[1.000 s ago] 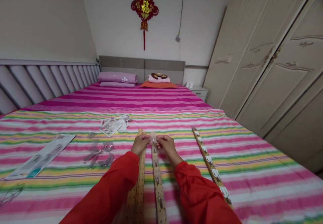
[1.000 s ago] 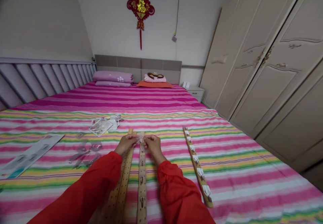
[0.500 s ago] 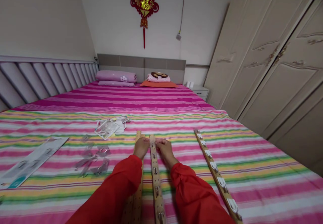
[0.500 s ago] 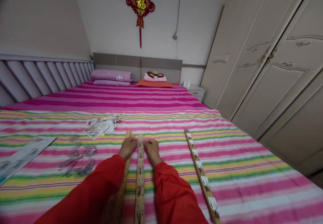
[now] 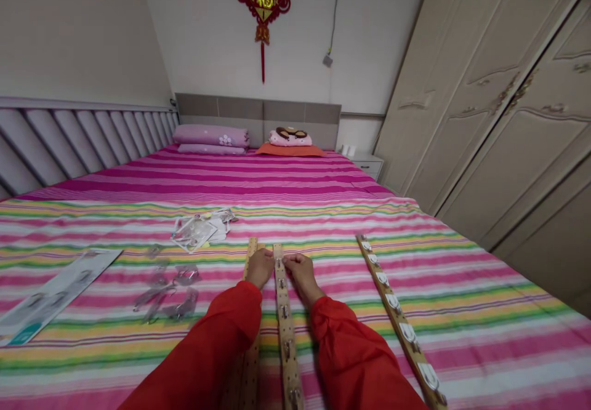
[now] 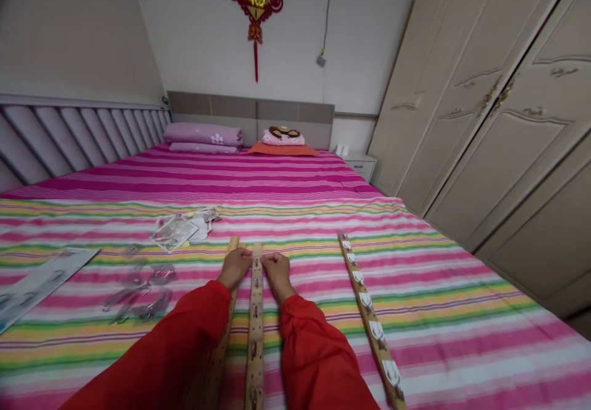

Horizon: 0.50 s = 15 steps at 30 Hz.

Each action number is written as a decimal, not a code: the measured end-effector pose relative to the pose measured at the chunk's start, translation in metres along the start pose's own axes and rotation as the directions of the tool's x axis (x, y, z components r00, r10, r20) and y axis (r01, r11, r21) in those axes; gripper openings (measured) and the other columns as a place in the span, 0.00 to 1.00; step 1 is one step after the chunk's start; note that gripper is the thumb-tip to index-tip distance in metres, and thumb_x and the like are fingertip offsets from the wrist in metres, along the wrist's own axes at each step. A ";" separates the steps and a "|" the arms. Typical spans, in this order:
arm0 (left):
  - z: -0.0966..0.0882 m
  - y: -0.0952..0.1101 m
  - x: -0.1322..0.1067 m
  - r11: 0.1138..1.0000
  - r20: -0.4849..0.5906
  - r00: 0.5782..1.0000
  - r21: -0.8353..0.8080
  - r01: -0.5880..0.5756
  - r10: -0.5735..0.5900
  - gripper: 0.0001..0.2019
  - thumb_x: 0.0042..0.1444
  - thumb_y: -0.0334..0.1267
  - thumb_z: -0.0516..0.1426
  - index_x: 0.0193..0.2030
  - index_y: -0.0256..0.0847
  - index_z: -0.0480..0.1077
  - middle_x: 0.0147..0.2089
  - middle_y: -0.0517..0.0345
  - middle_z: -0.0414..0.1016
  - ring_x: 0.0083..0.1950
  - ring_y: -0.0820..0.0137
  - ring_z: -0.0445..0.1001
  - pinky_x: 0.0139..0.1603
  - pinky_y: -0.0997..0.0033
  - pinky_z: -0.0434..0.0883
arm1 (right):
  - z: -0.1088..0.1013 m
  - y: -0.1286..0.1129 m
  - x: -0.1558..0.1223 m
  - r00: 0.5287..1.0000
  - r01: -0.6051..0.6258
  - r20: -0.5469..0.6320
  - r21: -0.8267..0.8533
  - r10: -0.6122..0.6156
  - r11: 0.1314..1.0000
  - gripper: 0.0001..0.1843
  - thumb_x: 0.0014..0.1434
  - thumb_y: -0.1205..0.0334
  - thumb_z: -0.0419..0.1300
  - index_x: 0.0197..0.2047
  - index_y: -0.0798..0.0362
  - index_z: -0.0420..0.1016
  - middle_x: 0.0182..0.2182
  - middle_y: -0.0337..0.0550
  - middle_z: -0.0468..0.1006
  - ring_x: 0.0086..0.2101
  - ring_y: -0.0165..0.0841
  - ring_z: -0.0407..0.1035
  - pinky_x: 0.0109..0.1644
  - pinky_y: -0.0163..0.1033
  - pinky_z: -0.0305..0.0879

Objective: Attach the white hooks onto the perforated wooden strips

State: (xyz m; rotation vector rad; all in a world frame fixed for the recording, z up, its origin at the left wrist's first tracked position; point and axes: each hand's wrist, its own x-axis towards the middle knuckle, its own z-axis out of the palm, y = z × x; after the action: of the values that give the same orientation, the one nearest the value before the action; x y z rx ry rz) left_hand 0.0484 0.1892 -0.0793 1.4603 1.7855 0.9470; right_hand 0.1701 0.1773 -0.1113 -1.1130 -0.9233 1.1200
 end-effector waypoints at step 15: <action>0.004 0.000 0.002 0.992 -0.007 1.000 0.121 -0.023 0.024 0.17 0.45 0.29 0.57 0.45 0.35 0.73 0.34 0.53 0.77 0.35 0.68 0.74 0.36 0.74 0.66 | -0.002 0.015 0.009 0.999 -0.046 -0.013 -0.073 0.046 0.996 0.05 0.37 0.62 0.61 0.20 0.54 0.70 0.12 0.31 0.67 0.17 0.28 0.60 0.23 0.33 0.57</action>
State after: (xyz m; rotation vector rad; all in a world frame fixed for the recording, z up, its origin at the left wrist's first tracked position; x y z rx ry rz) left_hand 0.0512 0.1916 -0.0816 1.5565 1.8637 0.8707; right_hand 0.1709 0.1865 -0.1263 -1.2048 -0.9400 1.1234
